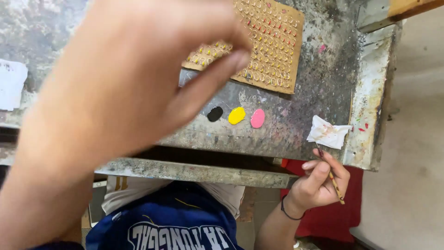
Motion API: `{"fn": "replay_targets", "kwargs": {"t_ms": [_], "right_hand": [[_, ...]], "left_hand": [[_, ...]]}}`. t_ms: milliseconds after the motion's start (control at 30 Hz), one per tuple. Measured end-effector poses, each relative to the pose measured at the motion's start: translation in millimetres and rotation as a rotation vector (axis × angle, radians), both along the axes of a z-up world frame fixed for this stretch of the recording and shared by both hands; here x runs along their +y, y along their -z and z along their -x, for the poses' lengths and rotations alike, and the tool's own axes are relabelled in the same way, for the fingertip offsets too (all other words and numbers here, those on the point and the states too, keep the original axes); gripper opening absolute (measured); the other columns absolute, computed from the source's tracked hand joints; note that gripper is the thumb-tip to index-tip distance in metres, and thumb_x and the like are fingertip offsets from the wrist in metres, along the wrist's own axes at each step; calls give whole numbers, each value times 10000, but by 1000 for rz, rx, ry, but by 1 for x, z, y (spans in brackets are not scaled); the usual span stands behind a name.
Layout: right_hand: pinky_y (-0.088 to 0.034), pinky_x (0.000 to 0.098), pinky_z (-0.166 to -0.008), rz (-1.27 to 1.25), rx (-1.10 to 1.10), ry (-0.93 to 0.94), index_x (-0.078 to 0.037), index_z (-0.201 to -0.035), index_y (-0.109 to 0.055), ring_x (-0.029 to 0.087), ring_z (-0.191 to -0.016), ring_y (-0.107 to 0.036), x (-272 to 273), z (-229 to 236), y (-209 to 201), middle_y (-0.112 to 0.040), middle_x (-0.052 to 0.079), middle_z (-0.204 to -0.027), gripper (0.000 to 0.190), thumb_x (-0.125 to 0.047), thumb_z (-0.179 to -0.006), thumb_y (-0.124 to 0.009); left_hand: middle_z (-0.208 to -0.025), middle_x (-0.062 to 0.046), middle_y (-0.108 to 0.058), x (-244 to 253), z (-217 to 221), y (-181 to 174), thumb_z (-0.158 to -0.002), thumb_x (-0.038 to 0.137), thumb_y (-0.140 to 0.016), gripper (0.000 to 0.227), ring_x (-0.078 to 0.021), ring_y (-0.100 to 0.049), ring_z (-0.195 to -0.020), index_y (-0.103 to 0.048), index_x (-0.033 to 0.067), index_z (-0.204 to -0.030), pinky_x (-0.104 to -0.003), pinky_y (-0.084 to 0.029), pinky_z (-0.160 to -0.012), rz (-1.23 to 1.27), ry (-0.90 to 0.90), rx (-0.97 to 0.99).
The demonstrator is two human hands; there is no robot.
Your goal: The person is using a fine-tipped tool to apply small dots of black, yellow, and pink paint to small jewelry components on a workbench.
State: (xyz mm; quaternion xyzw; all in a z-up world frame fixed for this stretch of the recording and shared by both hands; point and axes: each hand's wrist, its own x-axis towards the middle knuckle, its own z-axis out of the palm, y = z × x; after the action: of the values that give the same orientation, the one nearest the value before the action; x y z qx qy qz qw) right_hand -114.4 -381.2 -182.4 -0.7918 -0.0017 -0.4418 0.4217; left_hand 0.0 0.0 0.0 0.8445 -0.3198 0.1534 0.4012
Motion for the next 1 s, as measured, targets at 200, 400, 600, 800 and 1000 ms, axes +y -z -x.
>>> {"fn": "replay_targets", "kwargs": {"t_ms": [200,400,600,800,1000], "right_hand": [[-659,429,-860,3,9,22,68,-1114,-584,189,-572,-539,1,0,1,-614,206,-941,268,-199,-1107,-560],[-486,249,-526,-32,35,54,47,-1149,-620,219,-663,-634,-5,3,8,-648,208,-942,282,-227,-1133,-555],[-508,296,-572,36,48,64,88,-1141,-611,264,-692,-643,-3,4,7,-632,231,-958,286,-187,-1149,-537],[-490,281,-572,20,64,74,67,-1124,-623,228,-650,-612,-2,3,6,-646,226,-935,276,-198,-1143,-548],[-483,289,-585,-2,49,74,59,-1124,-608,224,-621,-571,-2,3,7,-630,242,-936,252,-186,-1140,-553]], "left_hand": [[-1089,-180,-734,-1,63,56,-1038,72,-800,100,-356,-650,-941,-758,-12,-1075,-481,-470,-853,-121,-272,-30],[-1153,-313,-726,43,109,110,-1151,-154,-786,10,-436,-654,-1069,-776,-152,-1150,-528,-510,-1027,-98,-560,41],[-1145,-214,-744,57,101,121,-1112,-10,-842,90,-386,-653,-1049,-827,-57,-1188,-513,-489,-985,-231,-573,11],[-1129,-120,-711,42,84,113,-1054,76,-849,142,-333,-617,-985,-806,48,-1186,-457,-402,-917,-263,-494,-12],[-1234,-260,-694,73,87,109,-1150,-16,-837,229,-423,-623,-1134,-832,-86,-1368,-511,-511,-1048,-351,-576,10]]}}
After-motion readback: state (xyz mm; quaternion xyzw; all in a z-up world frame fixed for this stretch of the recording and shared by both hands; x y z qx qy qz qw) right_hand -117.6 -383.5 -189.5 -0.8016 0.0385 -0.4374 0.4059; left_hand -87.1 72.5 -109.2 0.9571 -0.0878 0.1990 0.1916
